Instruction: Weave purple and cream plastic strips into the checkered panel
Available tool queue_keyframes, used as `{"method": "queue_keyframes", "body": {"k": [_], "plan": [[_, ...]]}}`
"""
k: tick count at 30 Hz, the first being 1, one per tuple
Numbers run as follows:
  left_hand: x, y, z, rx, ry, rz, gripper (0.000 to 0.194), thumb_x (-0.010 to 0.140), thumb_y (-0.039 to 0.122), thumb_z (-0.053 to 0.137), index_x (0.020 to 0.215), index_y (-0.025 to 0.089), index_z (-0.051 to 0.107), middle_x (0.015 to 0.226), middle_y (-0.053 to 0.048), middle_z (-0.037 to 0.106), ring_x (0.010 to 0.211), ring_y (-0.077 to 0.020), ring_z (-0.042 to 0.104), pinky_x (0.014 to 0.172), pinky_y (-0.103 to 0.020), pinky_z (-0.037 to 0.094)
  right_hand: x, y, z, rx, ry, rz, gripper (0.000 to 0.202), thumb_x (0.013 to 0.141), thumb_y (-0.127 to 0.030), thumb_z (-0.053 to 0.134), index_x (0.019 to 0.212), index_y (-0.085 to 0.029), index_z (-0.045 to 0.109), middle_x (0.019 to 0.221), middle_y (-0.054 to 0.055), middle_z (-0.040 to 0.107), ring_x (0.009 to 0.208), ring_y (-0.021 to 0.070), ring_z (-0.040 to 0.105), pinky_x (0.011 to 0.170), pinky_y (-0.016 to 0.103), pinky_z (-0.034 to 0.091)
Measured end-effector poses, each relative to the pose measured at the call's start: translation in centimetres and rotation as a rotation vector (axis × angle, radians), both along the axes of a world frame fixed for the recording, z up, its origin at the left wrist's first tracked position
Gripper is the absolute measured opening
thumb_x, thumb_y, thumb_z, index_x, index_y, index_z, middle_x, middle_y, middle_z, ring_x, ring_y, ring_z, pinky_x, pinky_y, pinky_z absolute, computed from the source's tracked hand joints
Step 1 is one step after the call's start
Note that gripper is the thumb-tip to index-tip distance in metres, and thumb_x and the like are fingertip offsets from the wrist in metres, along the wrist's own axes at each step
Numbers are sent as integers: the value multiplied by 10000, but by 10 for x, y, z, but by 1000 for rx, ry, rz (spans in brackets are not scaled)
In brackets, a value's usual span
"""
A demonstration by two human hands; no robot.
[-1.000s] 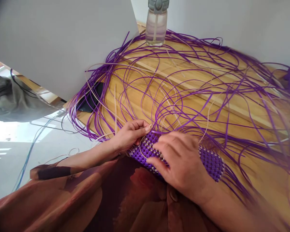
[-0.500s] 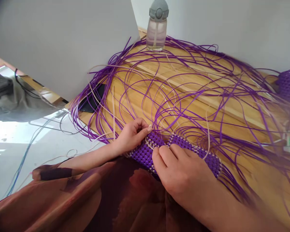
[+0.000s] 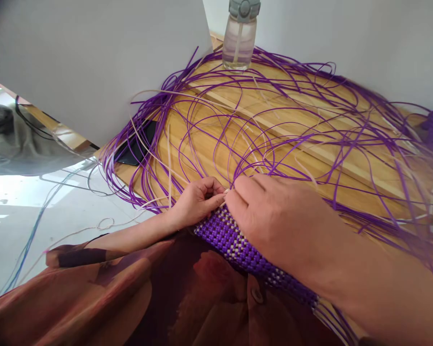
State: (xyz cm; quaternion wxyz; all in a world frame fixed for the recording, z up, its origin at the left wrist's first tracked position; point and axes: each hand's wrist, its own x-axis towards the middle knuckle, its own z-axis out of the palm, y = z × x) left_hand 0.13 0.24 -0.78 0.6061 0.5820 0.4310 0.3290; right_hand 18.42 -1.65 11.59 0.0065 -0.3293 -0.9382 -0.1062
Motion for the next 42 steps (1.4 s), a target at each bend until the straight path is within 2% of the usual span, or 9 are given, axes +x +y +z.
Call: {"method": "queue_keyframes", "body": {"k": [6, 13, 18, 22, 25, 33, 36, 38, 42], "plan": [[-3, 0, 6, -227, -190, -65, 344, 809, 482, 661, 824, 148, 581, 604, 51, 512, 462, -45, 415, 442, -181, 329, 13, 50, -33, -444, 71, -165, 245, 955, -283, 468, 772, -175, 591, 758, 31, 584, 694, 154, 542, 631, 298, 338], [-5, -2, 9, -279, -241, -42, 366, 842, 496, 623, 780, 139, 576, 638, 35, 515, 498, -38, 416, 476, -180, 321, 4, 63, -38, -540, 40, -223, 242, 945, -316, 481, 777, -187, 599, 725, 10, 629, 648, 139, 534, 603, 285, 289], [-4, -2, 11, -371, -263, -48, 330, 747, 428, 745, 790, 155, 565, 572, 60, 485, 473, -36, 370, 454, -191, 245, 5, 66, -43, -547, 116, -215, 202, 926, -301, 522, 797, -200, 640, 694, -13, 642, 637, 133, 557, 609, 276, 325], [-3, 0, 8, -417, -221, -28, 282, 728, 374, 756, 763, 153, 584, 559, 51, 518, 456, -39, 392, 453, -199, 242, 11, 51, -40, -307, 294, -119, 161, 931, -278, 530, 888, -202, 665, 892, 21, 690, 859, 183, 609, 777, 320, 422], [-3, 2, 6, -423, -217, -26, 272, 726, 371, 751, 748, 152, 592, 544, 51, 516, 454, -41, 403, 455, -198, 240, 20, 29, -40, -86, 292, -66, 134, 902, -330, 599, 902, -227, 685, 992, 37, 693, 1006, 263, 562, 907, 433, 401], [0, 1, 2, -407, -222, 49, 273, 703, 357, 760, 731, 144, 592, 550, 52, 515, 449, -35, 400, 452, -193, 243, 29, -26, -51, 58, 196, -216, 100, 909, -229, 586, 906, -220, 685, 1089, 51, 706, 1108, 313, 530, 901, 497, 357], [1, 0, 1, -408, -222, 64, 281, 707, 365, 762, 742, 143, 594, 565, 47, 532, 448, -33, 397, 447, -192, 243, 18, -45, -39, -37, 241, -81, 228, 934, -171, 478, 1010, -196, 692, 1175, 66, 690, 1168, 301, 525, 967, 498, 361], [0, 0, 1, -411, -237, 64, 279, 715, 363, 760, 745, 140, 594, 582, 43, 543, 451, -30, 397, 449, -190, 253, 8, -53, -31, -205, 314, 21, 284, 944, -124, 422, 1037, -179, 686, 1228, 60, 672, 1165, 232, 555, 1027, 421, 386], [-1, -1, 3, -406, -245, 68, 276, 711, 349, 767, 768, 135, 604, 619, 35, 570, 467, -27, 418, 458, -181, 275, -6, -53, -28, -593, 461, 6, 229, 953, -129, 453, 997, -214, 661, 1309, 13, 627, 1205, 116, 554, 1045, 255, 429]]}}
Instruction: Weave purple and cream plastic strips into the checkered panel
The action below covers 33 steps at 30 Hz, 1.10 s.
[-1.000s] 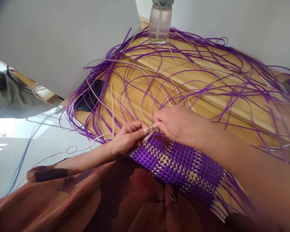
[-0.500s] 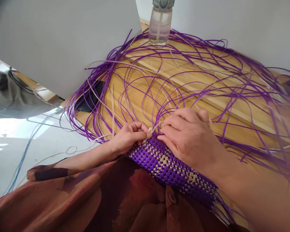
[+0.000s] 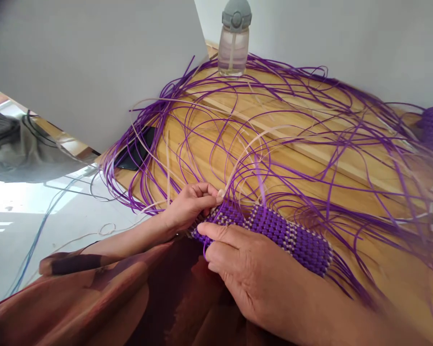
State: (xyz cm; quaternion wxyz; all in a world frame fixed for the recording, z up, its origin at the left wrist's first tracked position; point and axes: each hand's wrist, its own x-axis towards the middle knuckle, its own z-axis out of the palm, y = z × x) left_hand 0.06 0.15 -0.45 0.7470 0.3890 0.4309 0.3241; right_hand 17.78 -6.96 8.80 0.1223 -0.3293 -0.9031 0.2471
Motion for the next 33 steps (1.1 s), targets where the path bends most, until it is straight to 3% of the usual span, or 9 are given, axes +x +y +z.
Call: {"method": "queue_keyframes", "body": {"k": [3, 6, 9, 12, 15, 19, 24, 28, 33], "plan": [[0, -1, 0, 4, -20, -9, 276, 710, 350, 762, 771, 132, 604, 612, 34, 575, 468, -30, 426, 465, -179, 289, -1, 13, -7, -16, 126, -136, 158, 939, -169, 521, 983, -216, 665, 1160, 25, 691, 1091, 144, 607, 979, 298, 475], [-1, -1, -1, 9, -7, -11, 282, 705, 357, 762, 791, 131, 617, 595, 39, 569, 459, -30, 423, 465, -181, 290, 2, 29, -17, 52, 189, -381, 111, 914, -203, 580, 921, -218, 690, 934, 26, 717, 912, 165, 641, 837, 315, 508], [-2, -2, -1, 14, -1, -13, 306, 711, 393, 761, 795, 135, 618, 590, 41, 567, 451, -30, 417, 459, -185, 279, 2, 42, -26, -16, 183, -567, 92, 896, -251, 610, 882, -220, 695, 862, 18, 712, 817, 164, 654, 746, 298, 507], [-2, -3, -1, 13, -22, -18, 333, 696, 407, 780, 792, 133, 617, 606, 36, 581, 465, -31, 426, 464, -186, 282, 2, 49, -33, -163, 200, -637, 108, 892, -290, 608, 876, -207, 677, 836, 13, 718, 749, 152, 664, 683, 268, 502], [-2, -4, 0, -3, -56, -19, 345, 679, 398, 799, 791, 132, 611, 649, 23, 613, 506, -43, 470, 490, -188, 316, 2, 52, -34, -201, 158, -671, 124, 881, -317, 618, 863, -205, 668, 807, 7, 723, 720, 150, 670, 666, 261, 486], [-1, -5, 0, 23, -87, 14, 344, 651, 363, 823, 761, 125, 602, 643, 31, 607, 526, -41, 477, 513, -186, 327, -2, 56, -30, -171, 94, -608, 108, 894, -294, 598, 932, -203, 642, 790, 0, 731, 708, 150, 674, 671, 263, 461], [-1, -5, -1, 42, -147, 18, 348, 627, 336, 841, 745, 124, 591, 598, 53, 569, 513, -35, 447, 505, -184, 296, -9, 63, -22, 17, -8, -462, 144, 922, -202, 534, 1034, -195, 625, 885, 20, 739, 820, 166, 678, 722, 271, 433], [-1, -5, -4, 17, -188, 20, 345, 647, 341, 832, 777, 119, 602, 642, 36, 602, 537, -38, 477, 522, -183, 312, -1, 69, -18, -9, -121, -386, 131, 914, -196, 542, 997, -191, 643, 921, 24, 726, 809, 160, 661, 692, 265, 418], [-2, -3, -6, 37, -210, -7, 321, 658, 311, 832, 780, 120, 605, 612, 55, 568, 519, -26, 448, 511, -178, 298, 7, 79, -14, -32, -131, -209, 222, 940, -204, 490, 1111, -185, 628, 974, 34, 719, 860, 162, 648, 734, 268, 418]]}}
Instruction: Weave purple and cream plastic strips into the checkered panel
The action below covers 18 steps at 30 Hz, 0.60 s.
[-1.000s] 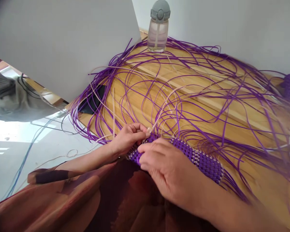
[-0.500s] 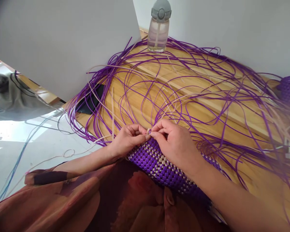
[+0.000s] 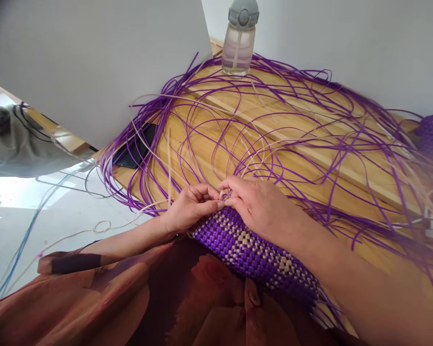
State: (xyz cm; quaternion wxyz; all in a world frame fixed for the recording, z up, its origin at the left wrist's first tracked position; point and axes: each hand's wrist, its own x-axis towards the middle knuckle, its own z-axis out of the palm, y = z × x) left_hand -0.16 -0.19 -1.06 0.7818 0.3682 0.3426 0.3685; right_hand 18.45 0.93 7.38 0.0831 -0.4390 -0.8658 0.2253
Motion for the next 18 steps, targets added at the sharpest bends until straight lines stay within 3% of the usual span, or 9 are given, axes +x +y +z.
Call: {"method": "queue_keyframes", "body": {"k": [3, 8, 18], "plan": [[-1, 0, -1, 0, 2, -5, 311, 676, 308, 821, 770, 123, 589, 601, 62, 553, 509, -20, 428, 503, -176, 285, -1, 9, 2, -42, -23, 79, 227, 943, -223, 488, 1112, -203, 637, 895, 14, 721, 812, 159, 642, 720, 270, 404], [0, -1, 0, -23, 25, -19, 304, 698, 320, 805, 787, 123, 591, 626, 45, 582, 518, -25, 447, 506, -176, 287, -1, 16, 5, -107, -87, 46, 223, 934, -213, 483, 1071, -220, 658, 891, 2, 720, 802, 150, 639, 710, 267, 389], [0, 0, 2, -57, 29, -34, 346, 659, 330, 830, 766, 126, 572, 652, 41, 591, 536, -29, 466, 520, -179, 300, -10, 18, 9, -44, -251, 117, 210, 938, -257, 502, 1073, -225, 660, 893, 62, 635, 860, 194, 610, 701, 273, 392]]}}
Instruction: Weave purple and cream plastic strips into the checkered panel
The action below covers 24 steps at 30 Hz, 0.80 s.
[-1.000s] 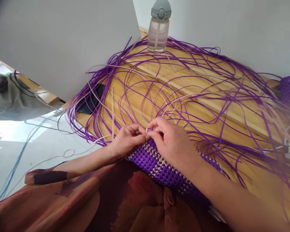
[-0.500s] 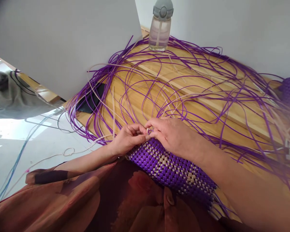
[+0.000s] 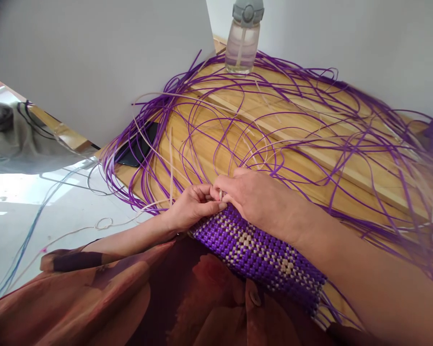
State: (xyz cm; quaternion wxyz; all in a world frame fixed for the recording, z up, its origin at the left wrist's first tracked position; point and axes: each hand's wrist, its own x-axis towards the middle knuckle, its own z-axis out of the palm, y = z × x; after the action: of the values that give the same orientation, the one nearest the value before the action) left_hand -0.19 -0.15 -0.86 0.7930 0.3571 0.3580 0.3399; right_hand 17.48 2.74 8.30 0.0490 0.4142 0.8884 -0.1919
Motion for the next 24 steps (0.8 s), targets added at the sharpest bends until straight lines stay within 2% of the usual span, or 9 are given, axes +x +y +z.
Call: {"method": "queue_keyframes", "body": {"k": [5, 8, 10, 15, 19, 24], "plan": [[0, 1, 0, -30, -23, 3, 360, 630, 340, 846, 765, 125, 590, 614, 50, 571, 507, -27, 442, 509, -187, 281, 8, -1, -4, 28, 40, 27, 222, 956, -269, 479, 1074, -216, 660, 909, 64, 656, 872, 203, 610, 728, 292, 406], [-1, 2, -1, -16, -60, -8, 366, 601, 314, 864, 756, 117, 598, 645, 36, 601, 544, -35, 483, 540, -188, 312, 11, 0, -2, -42, 116, 93, 243, 959, -248, 466, 1131, -224, 635, 967, 44, 685, 885, 180, 623, 765, 285, 414], [-2, 3, -2, -1, -67, -26, 353, 613, 311, 858, 759, 117, 601, 656, 32, 612, 555, -38, 495, 552, -189, 325, 10, 4, 0, -99, 147, 100, 228, 946, -240, 482, 1121, -228, 628, 934, 19, 700, 841, 157, 631, 740, 266, 407], [-2, 3, 2, -3, 3, -44, 330, 657, 338, 831, 774, 129, 604, 599, 57, 576, 502, -29, 447, 517, -189, 303, 1, 11, 6, -115, 51, -22, 128, 890, -249, 532, 922, -211, 650, 733, 1, 686, 684, 142, 604, 632, 259, 350], [-1, 2, 6, -4, 72, -26, 346, 653, 364, 828, 784, 130, 609, 616, 51, 584, 501, -32, 448, 496, -186, 294, -5, 6, 10, -84, 4, -117, 131, 872, -245, 538, 873, -197, 660, 750, 17, 697, 603, 124, 553, 597, 264, 324], [1, 1, 2, 19, 83, -17, 337, 628, 323, 836, 763, 135, 591, 614, 58, 574, 512, -32, 446, 500, -179, 292, -7, 4, 8, -98, 66, -122, 140, 872, -228, 537, 903, -217, 673, 760, -5, 708, 639, 123, 577, 620, 258, 340]]}}
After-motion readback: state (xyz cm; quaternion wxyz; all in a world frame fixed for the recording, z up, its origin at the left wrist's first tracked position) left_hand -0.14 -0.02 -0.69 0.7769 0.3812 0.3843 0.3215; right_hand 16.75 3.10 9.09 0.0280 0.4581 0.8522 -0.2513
